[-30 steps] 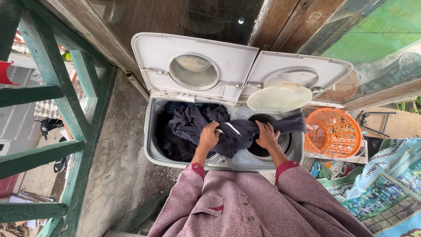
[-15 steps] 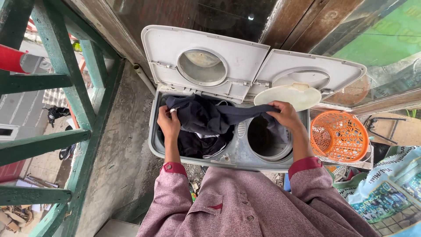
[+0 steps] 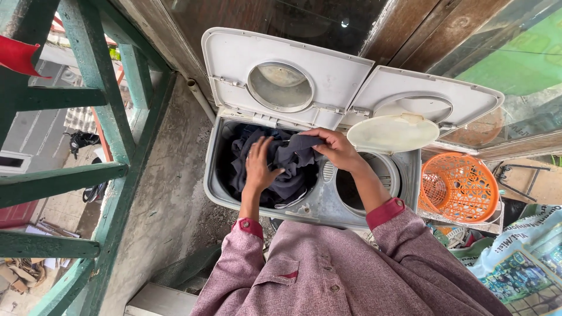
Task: Loading clothes into a twin-tub washing machine and operating the control dials to start the wash.
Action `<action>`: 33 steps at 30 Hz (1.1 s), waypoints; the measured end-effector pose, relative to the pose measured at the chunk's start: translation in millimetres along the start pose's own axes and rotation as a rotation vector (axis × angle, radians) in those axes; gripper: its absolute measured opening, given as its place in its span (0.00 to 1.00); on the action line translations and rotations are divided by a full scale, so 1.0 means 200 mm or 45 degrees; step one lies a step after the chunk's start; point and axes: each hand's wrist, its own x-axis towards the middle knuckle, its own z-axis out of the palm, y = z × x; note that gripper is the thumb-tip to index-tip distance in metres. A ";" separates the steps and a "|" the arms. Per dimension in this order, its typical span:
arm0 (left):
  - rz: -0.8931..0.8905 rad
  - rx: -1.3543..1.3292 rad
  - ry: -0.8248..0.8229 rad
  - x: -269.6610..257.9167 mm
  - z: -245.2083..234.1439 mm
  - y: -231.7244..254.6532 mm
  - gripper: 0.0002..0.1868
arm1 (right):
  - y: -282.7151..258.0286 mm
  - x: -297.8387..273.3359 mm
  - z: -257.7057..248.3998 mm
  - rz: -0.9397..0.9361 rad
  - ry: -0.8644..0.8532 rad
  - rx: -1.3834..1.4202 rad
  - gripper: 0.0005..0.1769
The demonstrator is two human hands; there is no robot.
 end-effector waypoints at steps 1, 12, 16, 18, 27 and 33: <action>-0.005 -0.001 0.002 0.00 0.05 -0.03 0.59 | -0.02 0.00 0.02 0.003 -0.005 0.000 0.20; -0.343 -0.059 0.337 0.09 -0.03 -0.41 0.25 | 0.08 0.01 -0.17 -0.098 0.553 -0.280 0.15; -0.234 -0.522 0.512 0.07 -0.25 -0.15 0.23 | 0.26 0.03 -0.17 -0.032 0.676 -0.243 0.11; -0.272 -0.844 0.617 0.10 -0.26 -0.16 0.21 | 0.38 0.03 -0.15 0.092 0.489 -0.311 0.19; -0.673 -1.312 0.560 0.15 -0.12 -0.09 0.13 | 0.89 0.00 0.23 0.223 0.291 -0.632 0.19; -0.514 -0.784 0.521 0.11 -0.41 -0.30 0.29 | 0.73 0.01 -0.04 0.137 0.703 -0.996 0.09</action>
